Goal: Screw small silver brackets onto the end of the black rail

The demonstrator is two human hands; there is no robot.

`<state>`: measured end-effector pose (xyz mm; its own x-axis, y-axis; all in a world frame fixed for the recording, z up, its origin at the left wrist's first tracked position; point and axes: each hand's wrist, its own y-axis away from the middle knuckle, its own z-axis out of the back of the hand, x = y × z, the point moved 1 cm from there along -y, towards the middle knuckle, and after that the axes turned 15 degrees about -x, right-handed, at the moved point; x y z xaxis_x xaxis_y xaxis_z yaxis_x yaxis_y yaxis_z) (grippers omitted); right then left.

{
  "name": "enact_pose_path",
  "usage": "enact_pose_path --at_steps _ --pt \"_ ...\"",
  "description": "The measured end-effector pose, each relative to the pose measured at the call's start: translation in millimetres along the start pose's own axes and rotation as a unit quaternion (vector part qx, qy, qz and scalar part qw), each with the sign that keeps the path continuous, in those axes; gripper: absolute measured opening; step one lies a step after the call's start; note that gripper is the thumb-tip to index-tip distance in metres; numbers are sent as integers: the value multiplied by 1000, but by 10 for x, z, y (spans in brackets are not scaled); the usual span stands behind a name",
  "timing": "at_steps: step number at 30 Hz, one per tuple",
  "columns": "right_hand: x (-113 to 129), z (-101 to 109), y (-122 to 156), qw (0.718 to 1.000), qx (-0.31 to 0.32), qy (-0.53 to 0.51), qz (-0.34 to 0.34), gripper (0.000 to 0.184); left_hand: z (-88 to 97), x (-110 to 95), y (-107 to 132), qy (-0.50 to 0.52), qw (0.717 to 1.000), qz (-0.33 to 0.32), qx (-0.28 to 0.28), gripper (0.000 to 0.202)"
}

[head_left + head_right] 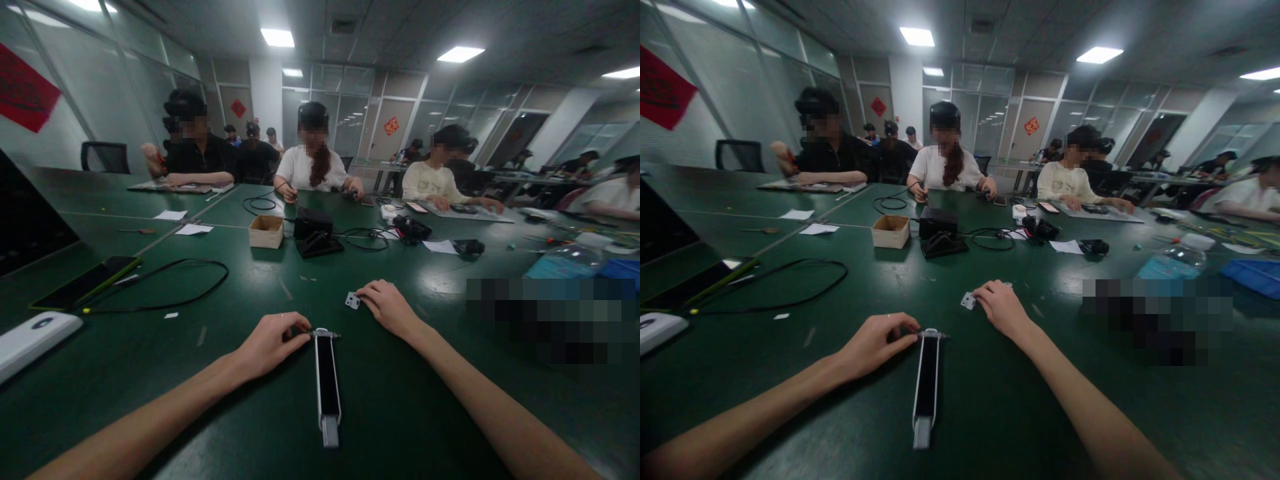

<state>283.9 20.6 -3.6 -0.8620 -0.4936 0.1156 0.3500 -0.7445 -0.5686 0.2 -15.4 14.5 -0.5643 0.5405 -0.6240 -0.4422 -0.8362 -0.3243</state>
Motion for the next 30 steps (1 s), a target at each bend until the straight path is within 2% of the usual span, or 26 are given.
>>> enact_pose_path --at_steps 6,11,15,19,24,27,30 --pt "40 31 -26 999 -14 33 -11 18 13 -25 -24 -9 1000 -5 5 19" --pt "126 123 -28 996 -78 24 -40 16 12 -17 -27 -17 1000 -10 7 21" --pt "381 184 -12 991 -119 -50 -23 12 -12 16 -6 -26 999 -29 -7 20" --pt "768 191 28 981 -110 -154 35 13 -25 45 21 -43 997 -54 -46 25" --pt "1080 159 90 957 -108 -250 103 14 -31 31 54 -22 987 -134 -87 18" --pt "1117 149 122 944 -124 -280 119 14 -51 2 70 13 976 -198 -85 16" --pt "1113 148 138 943 -123 -286 118 15 -69 -19 79 19 970 -226 -86 18"
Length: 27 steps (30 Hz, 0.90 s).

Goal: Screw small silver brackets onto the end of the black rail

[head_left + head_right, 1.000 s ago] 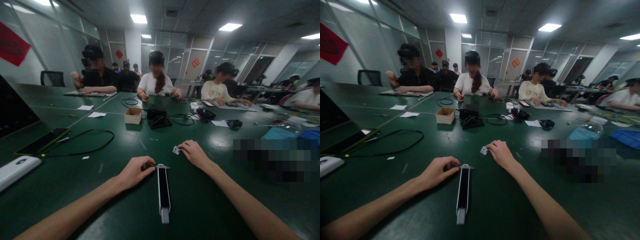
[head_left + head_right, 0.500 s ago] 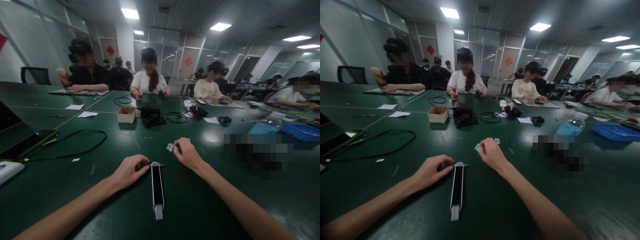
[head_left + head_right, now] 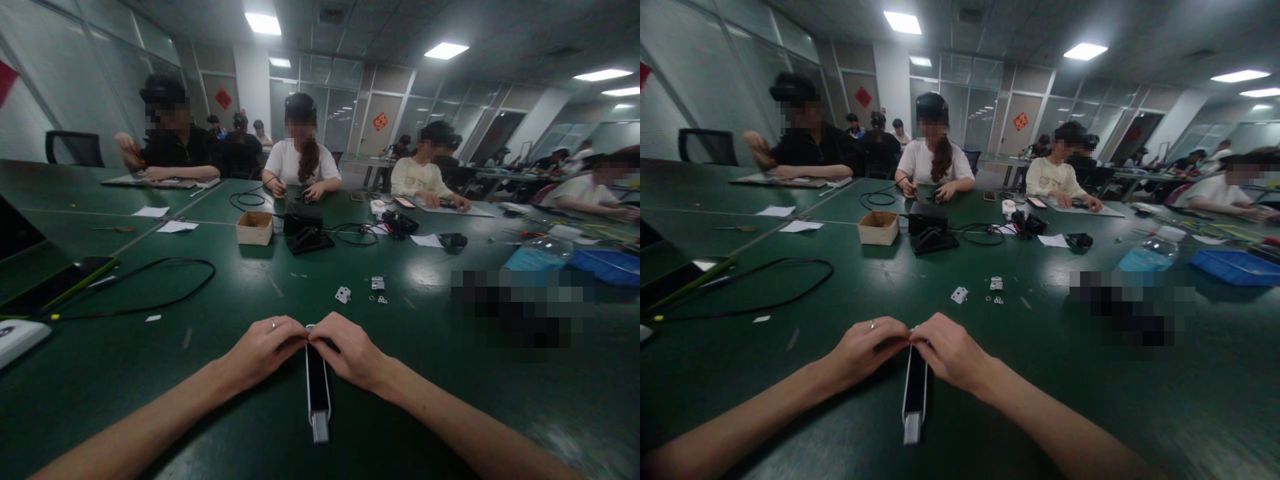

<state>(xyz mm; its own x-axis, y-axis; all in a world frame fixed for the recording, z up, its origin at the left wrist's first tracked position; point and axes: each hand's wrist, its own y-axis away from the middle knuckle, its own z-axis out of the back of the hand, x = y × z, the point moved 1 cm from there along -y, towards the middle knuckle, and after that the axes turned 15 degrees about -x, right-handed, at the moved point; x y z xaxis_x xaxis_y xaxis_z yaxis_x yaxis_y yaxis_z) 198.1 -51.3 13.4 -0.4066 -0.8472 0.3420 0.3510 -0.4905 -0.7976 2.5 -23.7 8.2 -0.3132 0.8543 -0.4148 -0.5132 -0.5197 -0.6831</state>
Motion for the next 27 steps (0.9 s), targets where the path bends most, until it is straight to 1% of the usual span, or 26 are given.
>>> enact_pose_path --at_steps 3,6,9,12,14,16,18,21,27 --pt "-9 18 -5 1000 12 8 9 18 13 -16 -12 -14 1000 2 5 18" --pt "-51 74 -20 999 20 45 20 17 67 -13 -40 -41 999 17 13 20" --pt "-139 172 -19 995 27 100 2 15 127 36 -60 -87 995 46 32 22" --pt "-242 262 8 986 69 149 -30 15 155 114 -55 -111 987 92 74 18" --pt "-296 296 30 977 110 170 -62 16 157 157 -47 -108 981 124 102 16" --pt "-323 308 45 970 144 176 -91 17 157 174 -45 -101 977 143 119 15" --pt "-320 304 51 966 165 170 -104 17 156 167 -52 -91 976 151 130 14" --pt "-287 281 51 966 179 154 -107 17 150 143 -58 -74 976 153 138 13" --pt "-273 215 73 969 175 148 -93 14 95 165 -9 -45 983 135 118 15"
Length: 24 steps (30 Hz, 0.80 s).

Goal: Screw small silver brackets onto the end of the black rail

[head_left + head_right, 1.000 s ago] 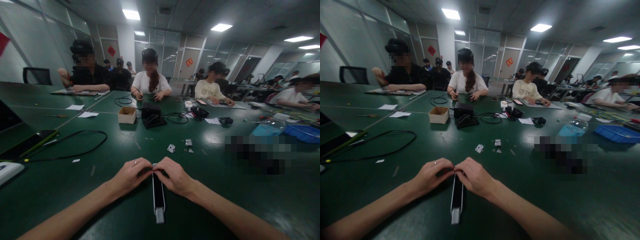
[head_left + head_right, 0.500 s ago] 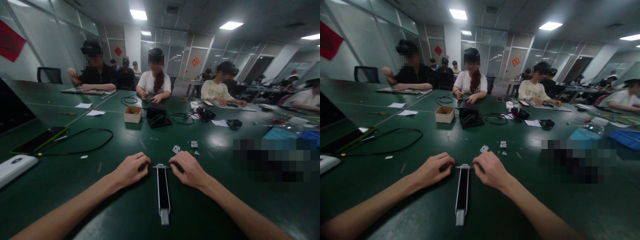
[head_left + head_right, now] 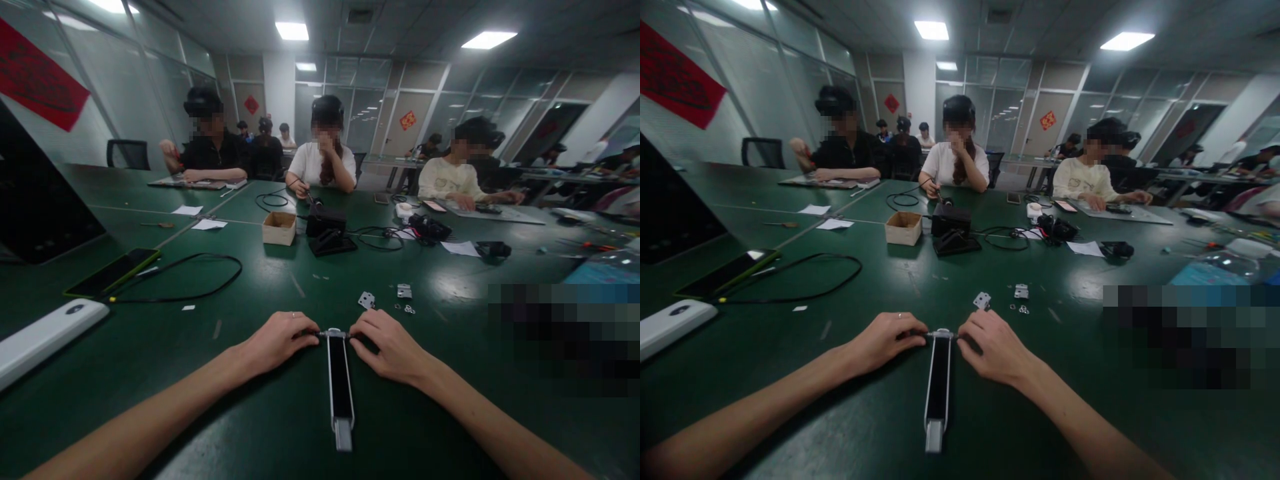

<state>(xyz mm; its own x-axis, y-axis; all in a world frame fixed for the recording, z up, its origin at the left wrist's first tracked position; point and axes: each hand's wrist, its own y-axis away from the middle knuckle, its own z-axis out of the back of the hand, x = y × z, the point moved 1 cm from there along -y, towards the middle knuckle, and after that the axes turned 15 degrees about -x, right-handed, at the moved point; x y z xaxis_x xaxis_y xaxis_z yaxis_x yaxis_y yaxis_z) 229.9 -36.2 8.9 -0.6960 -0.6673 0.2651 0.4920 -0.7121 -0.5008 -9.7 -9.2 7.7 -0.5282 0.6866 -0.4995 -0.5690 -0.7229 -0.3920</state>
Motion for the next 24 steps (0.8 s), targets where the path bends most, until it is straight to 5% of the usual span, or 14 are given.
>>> enact_pose_path --at_steps 24 --pt "4 -35 1 999 -21 -14 21 17 -84 -1 25 14 999 -11 -48 23"
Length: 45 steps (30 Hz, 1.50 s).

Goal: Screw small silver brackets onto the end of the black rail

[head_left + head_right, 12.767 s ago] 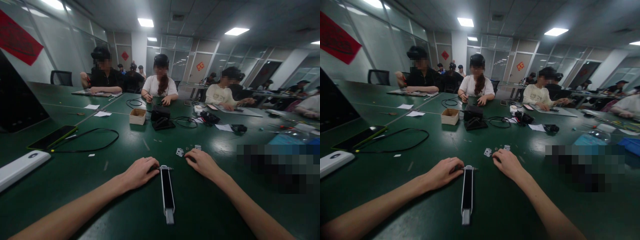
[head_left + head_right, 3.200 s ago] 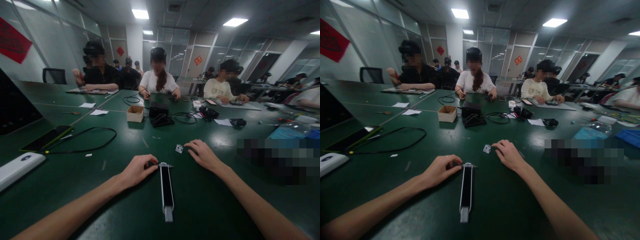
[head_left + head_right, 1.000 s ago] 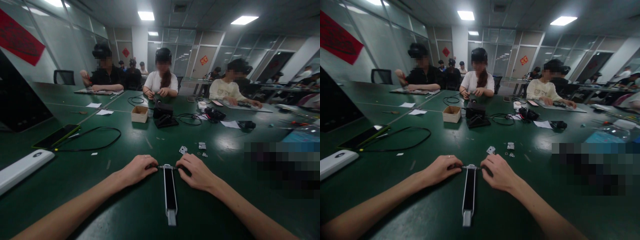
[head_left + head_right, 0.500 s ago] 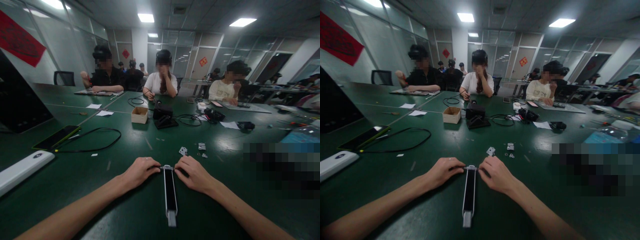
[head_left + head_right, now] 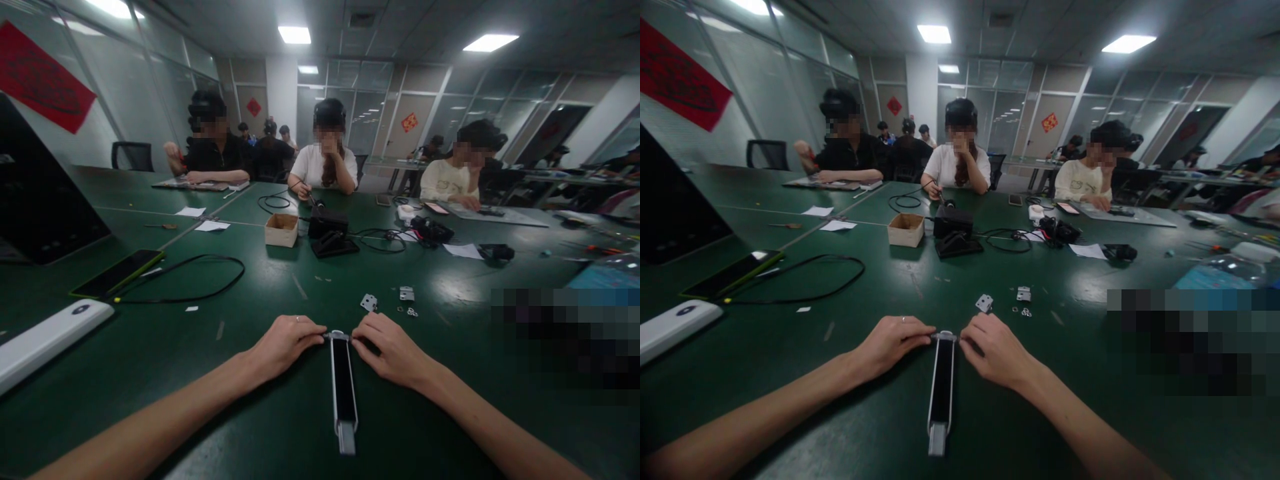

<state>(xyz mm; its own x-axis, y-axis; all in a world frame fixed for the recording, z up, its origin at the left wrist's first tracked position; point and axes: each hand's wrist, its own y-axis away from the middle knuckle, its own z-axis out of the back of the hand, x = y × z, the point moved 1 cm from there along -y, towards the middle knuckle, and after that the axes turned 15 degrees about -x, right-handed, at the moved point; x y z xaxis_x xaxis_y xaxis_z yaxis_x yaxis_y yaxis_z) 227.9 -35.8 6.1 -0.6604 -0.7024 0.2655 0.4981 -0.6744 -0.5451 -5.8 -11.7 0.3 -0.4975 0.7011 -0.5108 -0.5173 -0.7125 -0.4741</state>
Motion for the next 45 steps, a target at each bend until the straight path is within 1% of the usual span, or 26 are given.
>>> enact_pose_path --at_steps 7,11,13,15,22,26,28,32,35,42,45 --pt "11 1 -7 1000 5 -3 -2 17 71 -151 -62 26 996 85 -15 17" --pt "10 8 -10 1000 3 -1 -3 15 74 -182 -74 48 986 159 -18 18" --pt "6 10 -8 1000 4 -4 -9 13 66 -180 -68 65 981 183 -17 16" --pt "5 13 -9 1000 6 -4 -12 12 59 -173 -61 67 981 180 -19 12" --pt "3 13 -19 1000 6 4 -11 10 57 -157 -54 26 992 113 -48 4" --pt "-2 5 -16 1000 -1 3 -3 11 47 -145 -53 23 993 102 -50 4" --pt "5 9 -19 1000 0 3 -1 11 43 -135 -52 30 992 116 -47 5" --pt "25 27 -33 1000 9 -1 -10 11 43 -119 -58 77 980 182 -27 13" --pt "30 31 -37 1000 9 -2 -6 11 51 -120 -72 108 969 221 -16 18" --pt "-3 -13 -14 999 -31 -13 26 12 43 -131 -96 165 944 287 -16 22" --pt "-15 -22 -6 998 -45 -12 37 13 45 -150 -109 192 930 313 -19 20"
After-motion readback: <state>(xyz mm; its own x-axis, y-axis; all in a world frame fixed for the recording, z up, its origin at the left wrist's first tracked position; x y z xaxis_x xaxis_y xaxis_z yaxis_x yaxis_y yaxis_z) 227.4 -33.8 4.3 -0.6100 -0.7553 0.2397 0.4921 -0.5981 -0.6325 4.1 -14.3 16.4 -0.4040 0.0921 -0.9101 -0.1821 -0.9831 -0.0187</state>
